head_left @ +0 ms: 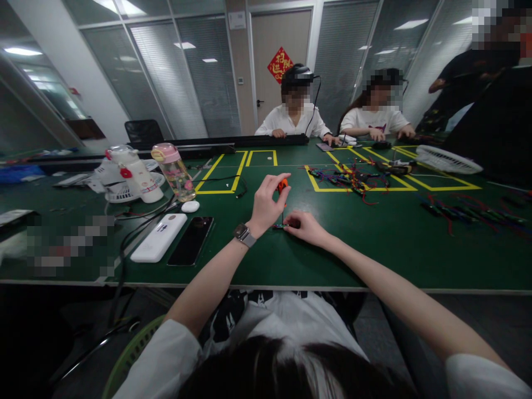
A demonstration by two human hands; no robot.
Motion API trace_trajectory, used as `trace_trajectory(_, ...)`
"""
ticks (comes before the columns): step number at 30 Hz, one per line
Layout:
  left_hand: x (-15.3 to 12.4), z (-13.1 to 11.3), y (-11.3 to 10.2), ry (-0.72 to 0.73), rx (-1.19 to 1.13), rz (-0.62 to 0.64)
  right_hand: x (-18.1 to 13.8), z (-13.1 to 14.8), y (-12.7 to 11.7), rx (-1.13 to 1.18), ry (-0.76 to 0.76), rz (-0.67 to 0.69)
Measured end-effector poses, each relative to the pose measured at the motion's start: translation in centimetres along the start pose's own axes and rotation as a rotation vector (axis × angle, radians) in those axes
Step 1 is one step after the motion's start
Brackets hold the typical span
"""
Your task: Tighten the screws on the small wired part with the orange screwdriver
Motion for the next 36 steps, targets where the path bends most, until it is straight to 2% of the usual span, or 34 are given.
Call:
trace_trajectory(5, -0.1, 0.1, -0.2, -0.009, 0.008, -0.065, 0.0, -0.1, 0.1, 0.001, -0.001, 0.001)
trace_trajectory(15, -0.2, 0.1, 0.1, 0.015, 0.008, -0.033, 0.0, 0.1, 0.0, -0.009, 0.000, 0.008)
trace_trajectory(22, 0.0, 0.4, 0.7, -0.061, -0.173, 0.095, 0.0, 0.0, 0.1, 0.003, 0.006, 0.015)
trace_trajectory(30, 0.0, -0.1, -0.3, -0.023, -0.052, -0.031, 0.1, 0.0, 0.1, -0.008, -0.007, 0.013)
trace_trajectory(36, -0.1, 0.3, 0.4, -0.057, -0.193, 0.055, 0.1, 0.0, 0.1, 0.000, -0.001, 0.019)
Point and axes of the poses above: each hand's wrist, its own x-axis towards the middle knuckle, its own y-axis out of the palm, z = x × y, the point moved 7 cm from there along x, towards the middle knuckle, and after that the axes turned 5 degrees about -y, right-handed, at the moved point
